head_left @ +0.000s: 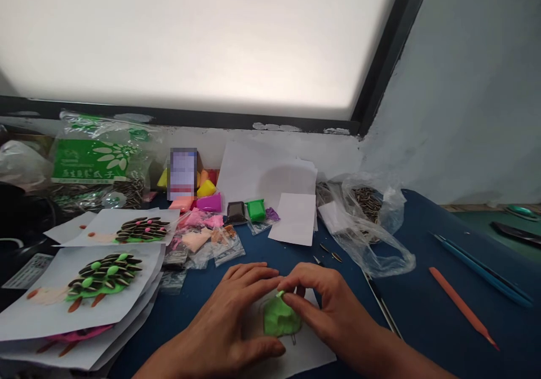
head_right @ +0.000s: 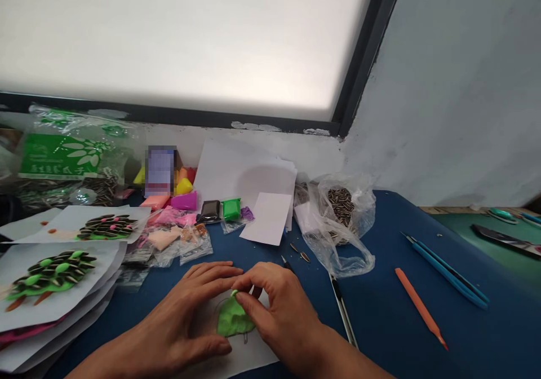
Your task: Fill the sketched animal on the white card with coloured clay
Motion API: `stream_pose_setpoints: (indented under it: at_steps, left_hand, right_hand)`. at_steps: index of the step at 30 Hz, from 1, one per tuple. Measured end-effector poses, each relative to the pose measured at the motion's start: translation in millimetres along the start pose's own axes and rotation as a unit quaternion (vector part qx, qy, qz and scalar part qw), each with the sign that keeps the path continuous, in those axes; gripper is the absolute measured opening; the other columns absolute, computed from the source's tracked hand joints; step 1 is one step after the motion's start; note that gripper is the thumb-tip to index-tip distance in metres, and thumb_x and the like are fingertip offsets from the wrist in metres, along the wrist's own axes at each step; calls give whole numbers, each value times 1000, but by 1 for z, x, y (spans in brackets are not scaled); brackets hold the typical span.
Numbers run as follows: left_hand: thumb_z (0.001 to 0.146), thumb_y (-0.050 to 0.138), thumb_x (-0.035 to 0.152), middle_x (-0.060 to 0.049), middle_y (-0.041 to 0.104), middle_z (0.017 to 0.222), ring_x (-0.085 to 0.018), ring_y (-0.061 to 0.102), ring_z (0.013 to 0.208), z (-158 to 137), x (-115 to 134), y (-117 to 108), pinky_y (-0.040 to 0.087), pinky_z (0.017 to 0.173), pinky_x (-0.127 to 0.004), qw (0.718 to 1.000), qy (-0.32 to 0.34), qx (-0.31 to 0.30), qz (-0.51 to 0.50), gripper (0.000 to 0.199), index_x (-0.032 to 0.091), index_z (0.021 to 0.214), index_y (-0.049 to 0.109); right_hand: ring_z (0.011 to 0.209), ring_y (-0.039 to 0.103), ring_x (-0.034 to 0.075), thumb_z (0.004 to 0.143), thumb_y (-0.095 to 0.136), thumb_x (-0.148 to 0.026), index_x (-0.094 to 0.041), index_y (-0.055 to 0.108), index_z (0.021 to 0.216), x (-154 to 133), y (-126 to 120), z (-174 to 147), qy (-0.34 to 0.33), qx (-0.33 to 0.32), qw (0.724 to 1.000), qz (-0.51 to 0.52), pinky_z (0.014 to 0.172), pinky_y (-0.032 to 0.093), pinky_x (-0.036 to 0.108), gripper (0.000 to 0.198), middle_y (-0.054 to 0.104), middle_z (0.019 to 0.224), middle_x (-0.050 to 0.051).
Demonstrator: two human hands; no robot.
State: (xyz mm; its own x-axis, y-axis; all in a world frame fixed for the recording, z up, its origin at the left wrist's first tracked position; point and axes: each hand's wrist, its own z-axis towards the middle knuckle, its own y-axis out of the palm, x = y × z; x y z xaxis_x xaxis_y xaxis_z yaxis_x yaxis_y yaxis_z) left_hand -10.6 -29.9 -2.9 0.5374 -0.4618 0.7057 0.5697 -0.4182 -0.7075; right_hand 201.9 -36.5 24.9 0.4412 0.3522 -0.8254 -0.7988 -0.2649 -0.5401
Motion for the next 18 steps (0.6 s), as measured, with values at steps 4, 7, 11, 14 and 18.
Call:
stream_pose_setpoints:
  at_steps: [4,7,11,14,18]
  left_hand:
    - [73,58,17,-6,48,147,-31,35,140,-5,-9,3,24,118,-54,995,0,46,-92,66,26,138,52]
    - [65,47,14,-3,53,144,-29,39,138,-5,-13,1,26,118,-51,980,-47,84,-172,69,27,132,57]
    - [63,44,18,-2,62,132,-29,48,131,-1,-12,-3,29,116,-50,961,-81,126,-231,62,26,121,64]
    - [63,44,18,-2,66,126,-28,52,126,2,-10,-3,33,114,-47,957,-76,143,-241,58,24,115,67]
    - [60,43,15,-2,69,119,-26,55,123,4,-10,-1,38,110,-42,954,-58,182,-232,53,23,105,71]
  right_hand:
    - [72,59,14,83,62,-9,-18,66,86,8,5,1,-35,8,997,-73,69,44,26,11,67,79,0]
    - [74,60,15,82,65,-5,-19,65,81,7,8,4,-72,-4,991,-114,70,42,26,13,67,78,-1]
    - [76,59,15,83,67,-4,-18,66,83,0,11,11,-84,-33,985,-147,71,42,26,14,65,81,0]
    - [83,58,15,79,70,0,-18,67,81,-1,14,16,-72,-44,984,-155,72,42,25,18,62,86,1]
    - [82,57,16,77,70,1,-18,68,78,4,21,17,-70,-38,983,-167,72,42,26,19,60,83,1]
